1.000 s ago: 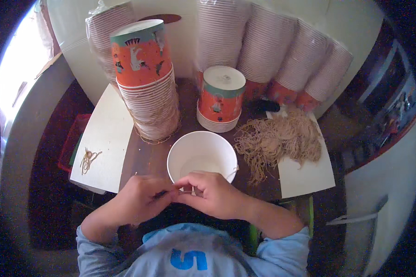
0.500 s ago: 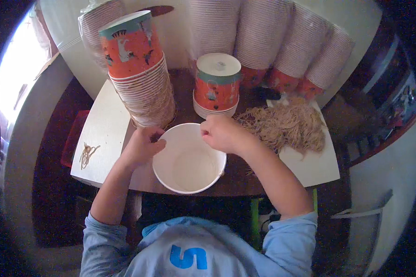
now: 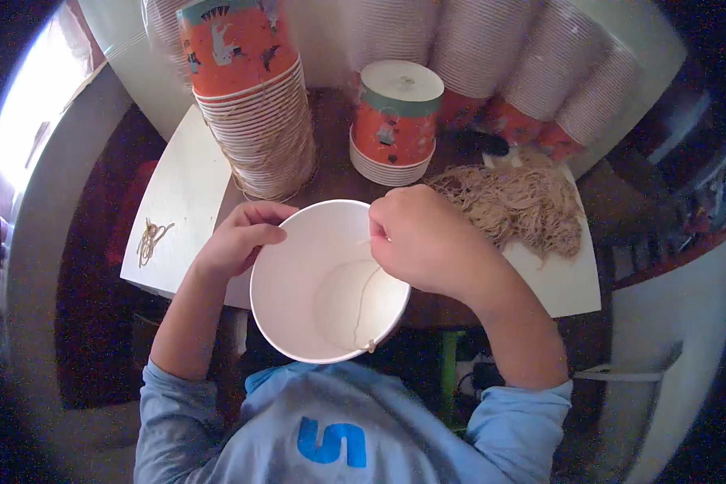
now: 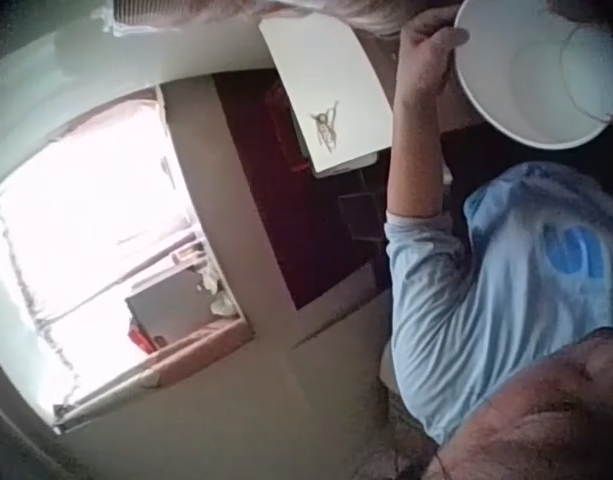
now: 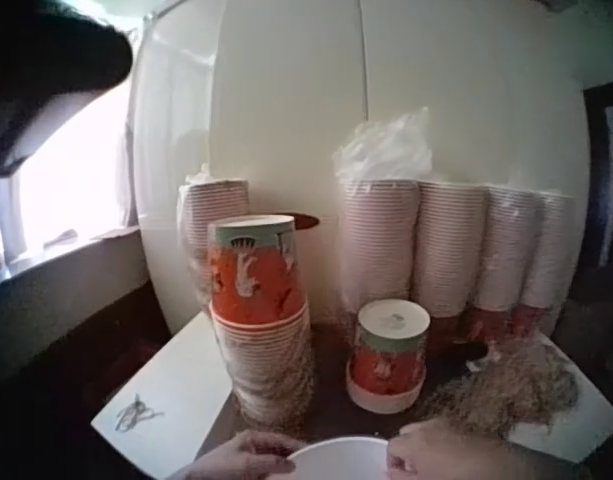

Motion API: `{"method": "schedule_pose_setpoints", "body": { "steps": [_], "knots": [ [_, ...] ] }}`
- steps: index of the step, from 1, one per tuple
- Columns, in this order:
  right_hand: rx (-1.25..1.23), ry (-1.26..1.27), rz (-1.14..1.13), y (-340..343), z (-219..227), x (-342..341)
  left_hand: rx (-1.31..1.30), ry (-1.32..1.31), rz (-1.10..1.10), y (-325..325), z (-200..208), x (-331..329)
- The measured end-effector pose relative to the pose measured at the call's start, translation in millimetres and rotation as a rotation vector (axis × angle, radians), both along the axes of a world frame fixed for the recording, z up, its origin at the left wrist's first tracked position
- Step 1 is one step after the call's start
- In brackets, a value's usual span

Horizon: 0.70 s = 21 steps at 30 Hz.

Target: Attaching pre-cut string handles to printed paper buckets.

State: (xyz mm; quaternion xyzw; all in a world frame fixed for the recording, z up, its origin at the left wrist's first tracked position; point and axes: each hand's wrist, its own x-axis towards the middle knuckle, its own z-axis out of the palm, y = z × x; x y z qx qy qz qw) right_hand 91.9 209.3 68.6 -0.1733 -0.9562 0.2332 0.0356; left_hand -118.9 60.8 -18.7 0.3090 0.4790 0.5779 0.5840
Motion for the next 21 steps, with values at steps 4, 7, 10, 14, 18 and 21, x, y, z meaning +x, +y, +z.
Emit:
{"method": "schedule_pose_setpoints", "body": {
  "steps": [4,7,10,14,18,21],
  "knots": [
    [0.006,-0.003,0.01,-1.5,0.3,3.8,0.003,-0.059,0.04,-3.2,-0.8,1.1],
    [0.055,-0.001,0.01,-1.5,5.3,5.6,0.003,-0.091,0.062,-3.9,-3.8,-1.1],
    [0.061,0.006,0.009,-1.7,8.1,5.5,0.097,-0.206,0.024,-3.5,-11.0,-3.1],
    [0.084,-0.026,-0.035,-6.5,12.9,2.5,0.043,-0.091,0.079,-4.9,-10.6,0.5],
    [0.152,-0.004,-0.027,-13.2,12.7,3.8,-0.007,0.143,0.121,-4.3,-2.0,7.0],
    [0.167,0.013,-0.02,-17.9,11.9,5.4,0.087,0.222,0.129,-3.4,-10.1,9.7]
  ]
}}
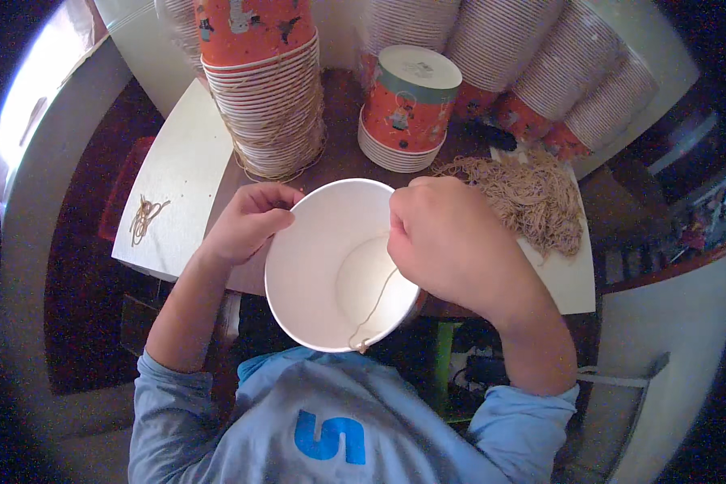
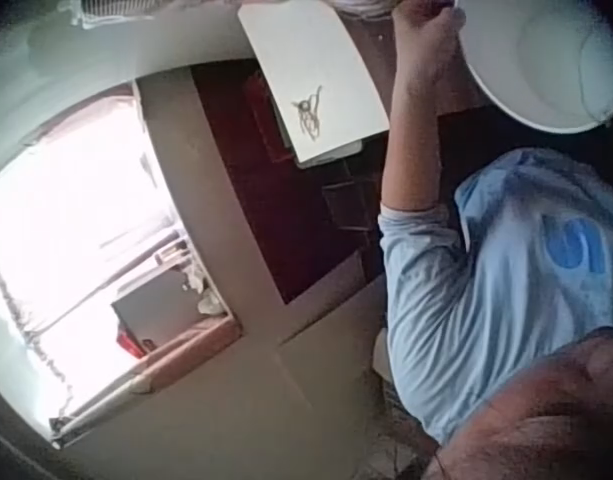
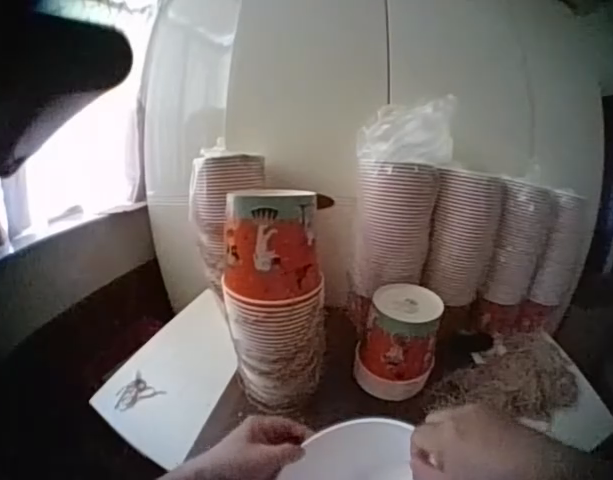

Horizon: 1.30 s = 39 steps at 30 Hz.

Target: Attaching pre-cut string handles to printed paper buckets.

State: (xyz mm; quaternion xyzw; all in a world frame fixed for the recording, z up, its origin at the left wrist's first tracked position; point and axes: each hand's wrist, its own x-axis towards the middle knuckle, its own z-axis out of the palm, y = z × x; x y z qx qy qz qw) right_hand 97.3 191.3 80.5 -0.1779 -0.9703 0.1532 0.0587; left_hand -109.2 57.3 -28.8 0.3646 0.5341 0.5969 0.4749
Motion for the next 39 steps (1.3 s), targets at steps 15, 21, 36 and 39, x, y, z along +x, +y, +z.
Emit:
{"method": "schedule_pose_setpoints", "body": {
  "steps": [15,21,36,39],
  "knots": [
    [-0.002,0.048,0.001,-3.3,-20.1,3.7,-0.068,0.366,0.114,3.1,-3.4,21.3],
    [-0.068,0.073,0.028,-6.1,-24.8,0.6,-0.153,0.54,0.192,8.0,-0.1,21.7],
    [-0.077,0.069,0.025,9.5,-39.4,3.0,-0.122,0.642,0.17,5.1,7.5,19.4],
    [-0.077,0.06,0.024,10.4,-42.2,4.1,-0.179,0.678,0.162,9.1,9.8,19.6]
  ]
}}
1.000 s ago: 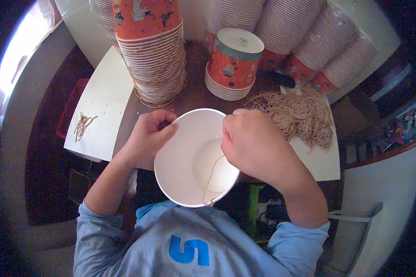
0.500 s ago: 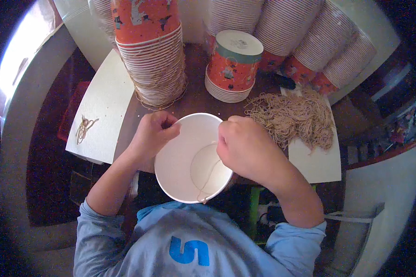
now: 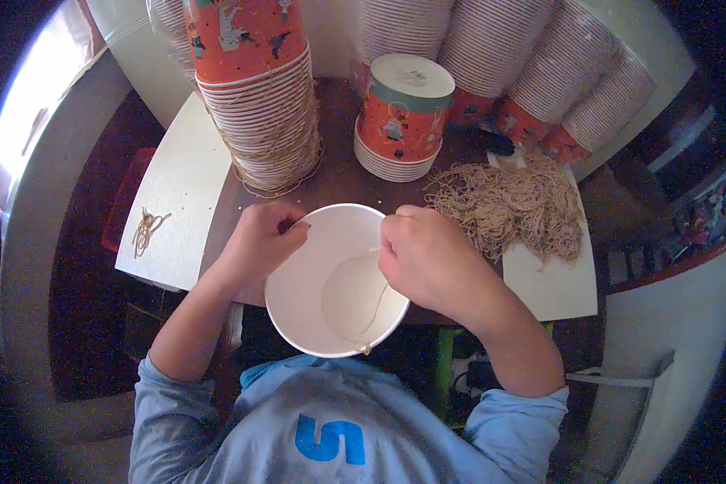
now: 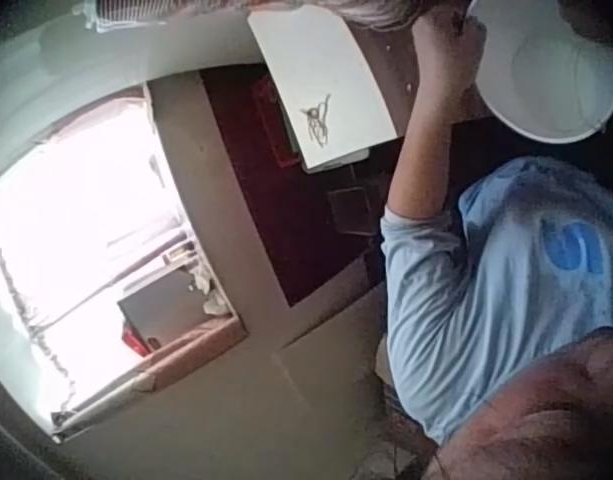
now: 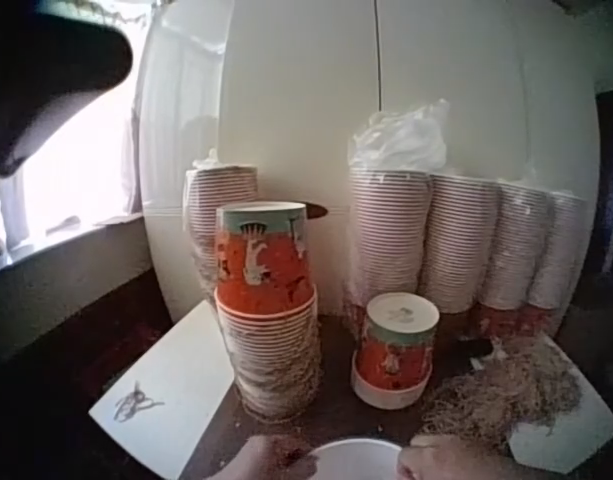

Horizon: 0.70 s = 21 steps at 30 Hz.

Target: Attaching pre-cut string handles to printed paper buckets.

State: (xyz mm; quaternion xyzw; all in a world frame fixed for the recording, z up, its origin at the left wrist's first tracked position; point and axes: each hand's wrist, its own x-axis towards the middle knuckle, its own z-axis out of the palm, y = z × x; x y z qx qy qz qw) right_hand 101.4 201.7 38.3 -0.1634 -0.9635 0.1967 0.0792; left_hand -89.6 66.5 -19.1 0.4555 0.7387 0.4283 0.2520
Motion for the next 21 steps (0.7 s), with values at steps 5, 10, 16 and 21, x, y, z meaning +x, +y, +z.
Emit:
{"method": "schedule_pose_setpoints", "body": {
  "steps": [5,10,16,21],
  "knots": [
    [-0.002,-0.004,-0.001,-0.4,0.6,-1.8,-0.115,0.079,0.017,7.8,12.7,5.3],
    [-0.008,0.032,0.014,4.1,-3.2,-2.7,-0.088,0.248,-0.016,6.1,9.8,11.9],
    [0.026,0.032,0.059,24.6,-14.4,-8.9,-0.18,0.092,0.064,7.0,9.1,4.1],
    [0.014,0.031,0.064,22.2,-11.2,-14.0,-0.153,0.455,-0.065,7.4,3.9,2.4]
  ]
}}
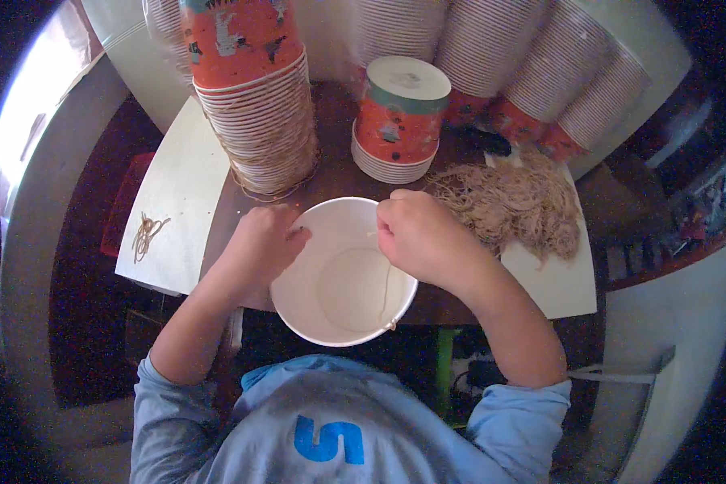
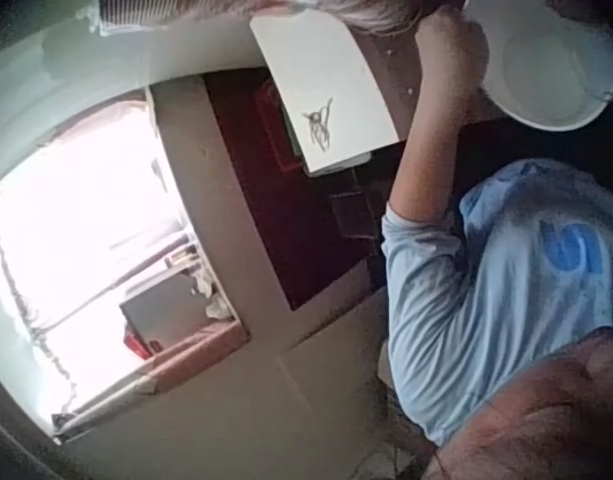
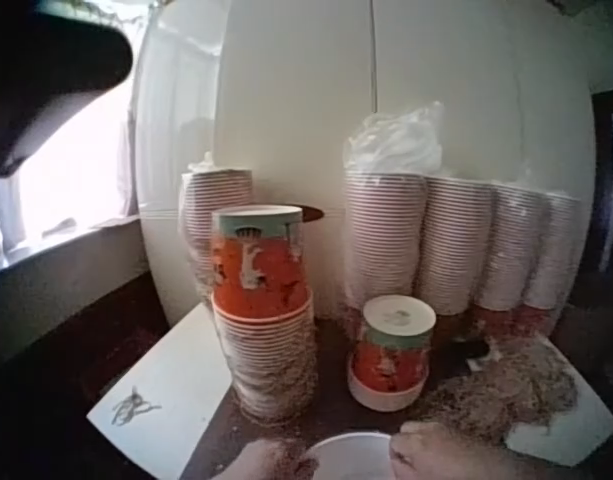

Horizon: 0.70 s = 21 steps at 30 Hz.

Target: Attaching pre-cut string handles to printed paper buckets.

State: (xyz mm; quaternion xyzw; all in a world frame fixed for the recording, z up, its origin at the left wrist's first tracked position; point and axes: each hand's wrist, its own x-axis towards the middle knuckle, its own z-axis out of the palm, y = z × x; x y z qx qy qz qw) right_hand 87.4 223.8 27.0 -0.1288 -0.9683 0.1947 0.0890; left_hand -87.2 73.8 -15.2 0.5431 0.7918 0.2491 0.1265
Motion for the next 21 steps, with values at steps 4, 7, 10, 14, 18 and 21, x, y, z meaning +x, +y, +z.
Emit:
{"method": "schedule_pose_setpoints", "body": {
  "steps": [4,7,10,14,18,21],
  "knots": [
    [0.027,0.006,0.008,3.5,-1.1,-5.8,0.003,0.125,-0.055,-3.5,4.8,8.4],
    [0.058,-0.03,0.023,16.0,-7.3,-9.3,0.026,0.005,0.032,-8.3,14.8,13.2],
    [0.054,-0.076,0.106,28.4,-13.7,-11.0,-0.05,-0.25,0.148,-9.4,15.8,0.5],
    [0.04,0.244,0.118,14.7,-14.8,-17.4,0.065,-0.646,0.164,-20.3,-4.2,-7.2],
    [-0.158,0.229,0.068,-19.7,-12.0,-24.5,0.183,-1.077,0.124,-37.1,-14.8,-8.2],
    [-0.264,0.158,0.071,-27.6,-23.7,-33.4,0.151,-0.999,0.076,-40.7,-24.3,-10.7]
  ]
}}
